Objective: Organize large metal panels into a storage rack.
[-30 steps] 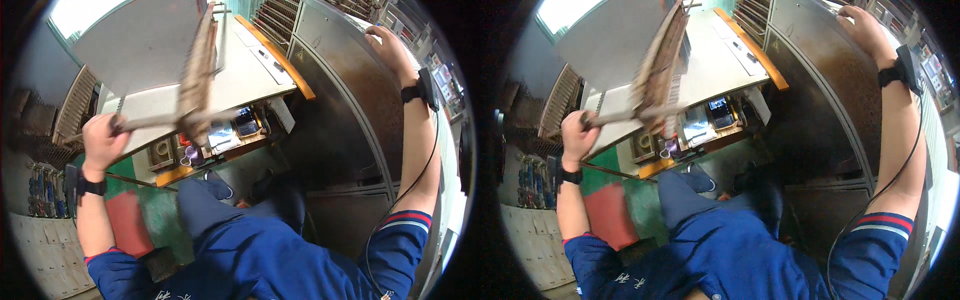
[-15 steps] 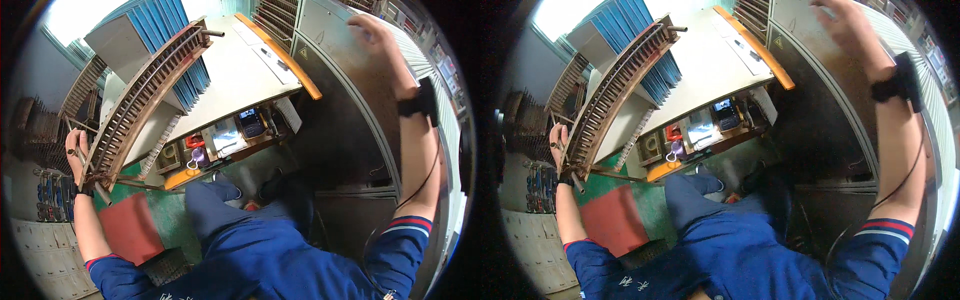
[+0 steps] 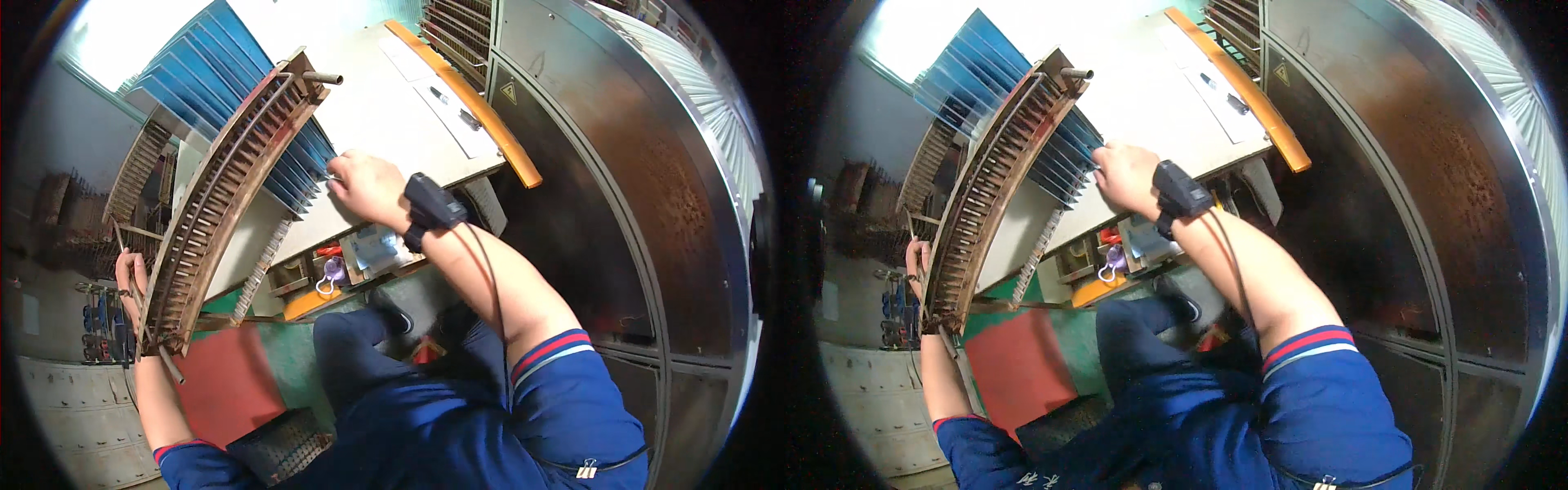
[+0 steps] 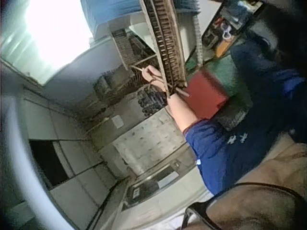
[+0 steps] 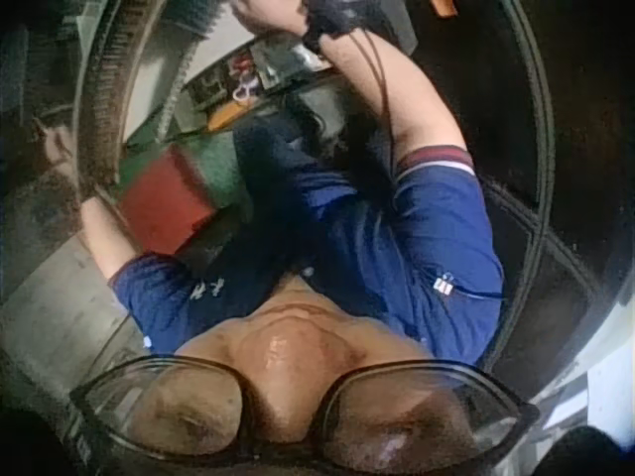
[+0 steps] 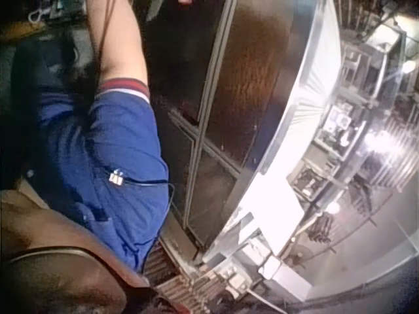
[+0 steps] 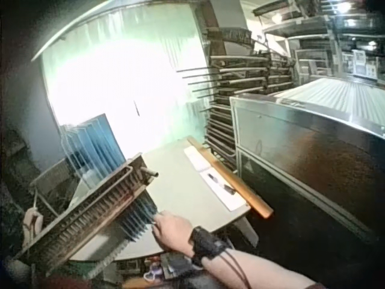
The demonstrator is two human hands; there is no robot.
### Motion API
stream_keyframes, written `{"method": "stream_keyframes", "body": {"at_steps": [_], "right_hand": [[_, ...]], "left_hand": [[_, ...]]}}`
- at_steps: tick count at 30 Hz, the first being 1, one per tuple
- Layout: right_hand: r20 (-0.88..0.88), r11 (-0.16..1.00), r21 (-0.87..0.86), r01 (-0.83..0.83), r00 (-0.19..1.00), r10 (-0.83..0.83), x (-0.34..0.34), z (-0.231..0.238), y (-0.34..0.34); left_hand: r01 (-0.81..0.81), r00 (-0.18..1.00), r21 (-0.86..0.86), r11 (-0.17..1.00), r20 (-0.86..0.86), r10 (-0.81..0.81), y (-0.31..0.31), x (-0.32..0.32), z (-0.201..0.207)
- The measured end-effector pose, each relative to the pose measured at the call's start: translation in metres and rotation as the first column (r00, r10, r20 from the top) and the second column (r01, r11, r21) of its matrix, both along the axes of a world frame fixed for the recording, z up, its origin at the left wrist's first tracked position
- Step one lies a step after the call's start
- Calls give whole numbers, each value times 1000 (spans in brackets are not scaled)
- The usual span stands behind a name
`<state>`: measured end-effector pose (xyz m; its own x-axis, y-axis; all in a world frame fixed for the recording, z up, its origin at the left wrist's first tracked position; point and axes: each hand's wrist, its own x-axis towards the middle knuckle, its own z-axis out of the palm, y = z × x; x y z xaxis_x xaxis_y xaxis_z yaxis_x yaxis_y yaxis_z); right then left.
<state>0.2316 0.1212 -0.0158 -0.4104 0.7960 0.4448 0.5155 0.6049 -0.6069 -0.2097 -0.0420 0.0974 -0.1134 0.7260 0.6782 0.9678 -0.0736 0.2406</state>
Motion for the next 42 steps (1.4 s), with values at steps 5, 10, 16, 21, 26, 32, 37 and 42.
{"method": "stream_keyframes", "body": {"at_steps": [5,10,16,21,26,32,37,42], "right_hand": [[22,999,-4,42,999,-42,-19,0,5],[14,990,-71,123,992,-122,-26,1,4],[-127,991,54,126,985,-118,-33,-11,8],[-156,985,77,153,978,-140,-32,-5,4],[-83,979,31,202,976,-199,-32,-3,-1],[-55,972,56,229,973,-226,-31,-4,-3],[-211,964,160,212,961,-177,-33,-9,0],[-408,988,129,90,912,-30,-32,-14,10]], "left_hand": [[22,991,-23,999,-130,-25,-4,-2,6],[-21,992,-8,1000,-122,20,0,12,6],[4,996,65,998,-90,2,3,16,3],[31,997,58,998,-68,-27,2,6,0],[29,1000,80,996,-3,-28,1,4,-4],[44,999,95,994,-10,-44,6,4,-5],[37,998,119,992,46,-42,7,3,-8],[55,992,146,988,103,-71,9,-5,-13]]}}
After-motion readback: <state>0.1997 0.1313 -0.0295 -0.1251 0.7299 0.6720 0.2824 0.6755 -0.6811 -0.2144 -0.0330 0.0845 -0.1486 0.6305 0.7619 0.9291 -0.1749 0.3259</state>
